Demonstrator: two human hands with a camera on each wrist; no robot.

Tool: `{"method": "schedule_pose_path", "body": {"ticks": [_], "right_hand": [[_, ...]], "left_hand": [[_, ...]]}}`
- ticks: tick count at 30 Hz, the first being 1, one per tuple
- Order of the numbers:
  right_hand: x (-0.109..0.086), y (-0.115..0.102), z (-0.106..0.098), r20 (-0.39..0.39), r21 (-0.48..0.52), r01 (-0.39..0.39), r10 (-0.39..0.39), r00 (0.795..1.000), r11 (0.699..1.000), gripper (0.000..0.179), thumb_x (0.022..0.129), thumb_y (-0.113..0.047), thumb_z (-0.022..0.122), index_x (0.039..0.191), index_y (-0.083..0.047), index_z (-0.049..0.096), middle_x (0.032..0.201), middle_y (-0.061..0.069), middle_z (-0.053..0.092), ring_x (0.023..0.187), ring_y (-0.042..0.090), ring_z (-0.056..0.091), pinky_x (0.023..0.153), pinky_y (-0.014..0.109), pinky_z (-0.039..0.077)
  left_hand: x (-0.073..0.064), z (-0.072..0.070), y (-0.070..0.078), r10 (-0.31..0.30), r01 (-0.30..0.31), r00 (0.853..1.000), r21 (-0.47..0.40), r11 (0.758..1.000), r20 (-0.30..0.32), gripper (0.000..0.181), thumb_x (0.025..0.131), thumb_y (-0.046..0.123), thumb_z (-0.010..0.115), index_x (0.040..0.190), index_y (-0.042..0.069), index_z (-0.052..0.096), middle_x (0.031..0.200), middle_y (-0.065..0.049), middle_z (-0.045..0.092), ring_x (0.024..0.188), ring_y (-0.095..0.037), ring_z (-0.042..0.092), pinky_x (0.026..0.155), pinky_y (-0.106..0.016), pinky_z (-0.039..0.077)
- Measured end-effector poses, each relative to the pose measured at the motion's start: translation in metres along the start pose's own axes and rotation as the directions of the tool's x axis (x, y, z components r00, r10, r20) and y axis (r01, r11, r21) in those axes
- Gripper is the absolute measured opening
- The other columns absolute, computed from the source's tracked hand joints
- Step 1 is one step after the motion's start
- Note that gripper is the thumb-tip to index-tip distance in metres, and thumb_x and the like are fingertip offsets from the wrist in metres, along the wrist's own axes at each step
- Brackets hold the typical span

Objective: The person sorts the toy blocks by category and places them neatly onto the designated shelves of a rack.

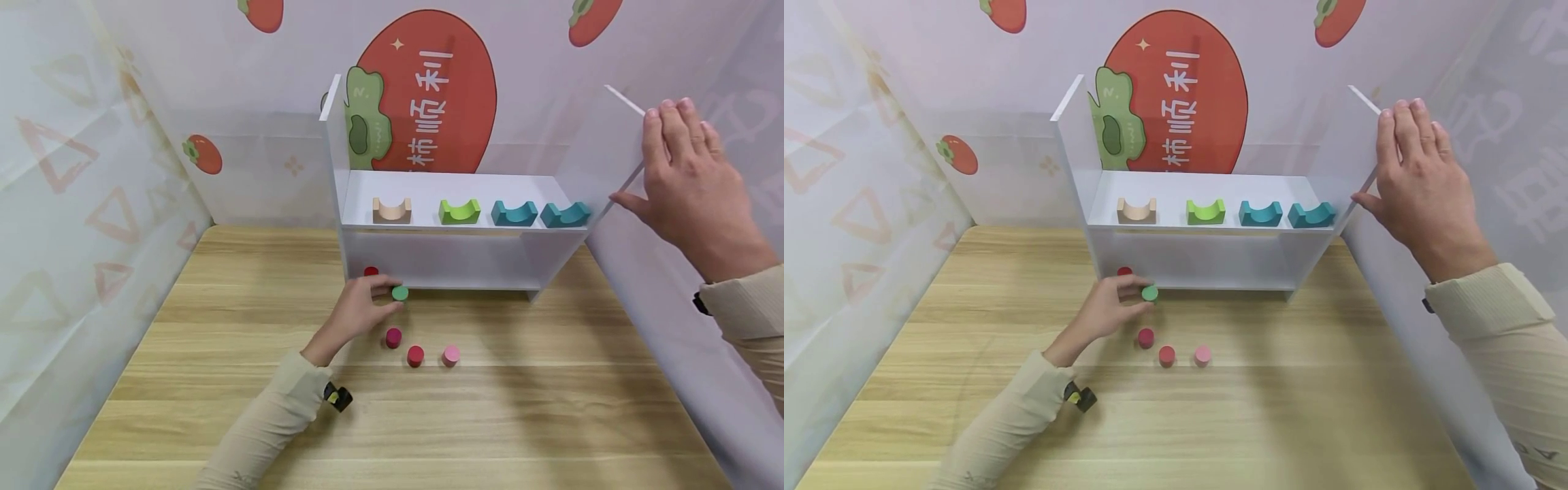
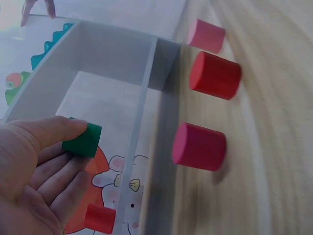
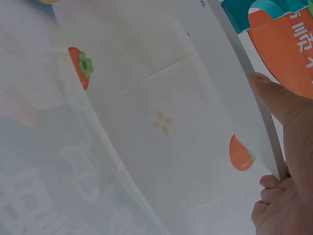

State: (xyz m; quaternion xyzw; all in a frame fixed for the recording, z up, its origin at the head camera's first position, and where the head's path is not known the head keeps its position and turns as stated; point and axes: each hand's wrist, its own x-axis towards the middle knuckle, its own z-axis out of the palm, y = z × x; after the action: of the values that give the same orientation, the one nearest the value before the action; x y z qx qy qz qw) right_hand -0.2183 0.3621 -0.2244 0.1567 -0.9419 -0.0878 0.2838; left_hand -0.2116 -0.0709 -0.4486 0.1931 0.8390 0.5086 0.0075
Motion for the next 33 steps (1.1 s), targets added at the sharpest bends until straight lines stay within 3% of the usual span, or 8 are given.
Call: {"method": "schedule_pose_path", "body": {"ticks": [7,13,18,33], "right_hand": [[-0.001,0.000,0.001,-0.011,-0.004,0.000,0.000,1.000,1.000,0.117,0.074,-0.012,0.091,0.161,0.013,0.018,0.168,0.037,0.024,0.161,0.049,0.018,0.132,0.058,0.016],[-0.001,0.001,0.003,-0.013,-0.009,0.005,-0.005,1.000,1.000,0.118,0.074,-0.011,0.092,0.162,0.013,0.018,0.168,0.037,0.024,0.161,0.050,0.018,0.132,0.059,0.016],[-0.001,0.001,0.002,0.014,-0.002,-0.003,0.003,1.000,1.000,0.117,0.077,-0.013,0.090,0.163,0.012,0.015,0.169,0.036,0.022,0.162,0.049,0.015,0.132,0.059,0.015],[0.000,0.000,0.000,0.011,-0.010,-0.008,0.009,1.000,1.000,0.117,0.077,-0.013,0.091,0.162,0.013,0.015,0.169,0.036,0.021,0.162,0.048,0.015,0.132,0.059,0.016]], "left_hand": [[0.024,0.006,0.007,-0.058,0.062,0.995,0.055,0.997,-0.084,0.033,0.091,0.012,0.083,0.123,0.007,0.076,0.120,-0.010,0.078,0.114,-0.025,0.077,0.096,-0.035,0.063],[0.037,0.011,0.009,-0.095,0.107,0.990,0.125,0.986,-0.102,0.032,0.092,0.013,0.080,0.124,0.007,0.076,0.123,-0.011,0.078,0.119,-0.026,0.075,0.101,-0.036,0.061],[0.041,0.017,0.007,-0.113,0.127,0.988,0.142,0.982,-0.104,0.032,0.092,0.009,0.079,0.124,0.005,0.076,0.124,-0.013,0.078,0.120,-0.026,0.075,0.101,-0.036,0.061],[0.047,0.028,0.006,-0.077,0.112,0.987,0.255,0.960,-0.141,0.027,0.092,0.004,0.077,0.119,0.004,0.077,0.112,-0.011,0.079,0.104,-0.022,0.073,0.092,-0.038,0.062]]}}
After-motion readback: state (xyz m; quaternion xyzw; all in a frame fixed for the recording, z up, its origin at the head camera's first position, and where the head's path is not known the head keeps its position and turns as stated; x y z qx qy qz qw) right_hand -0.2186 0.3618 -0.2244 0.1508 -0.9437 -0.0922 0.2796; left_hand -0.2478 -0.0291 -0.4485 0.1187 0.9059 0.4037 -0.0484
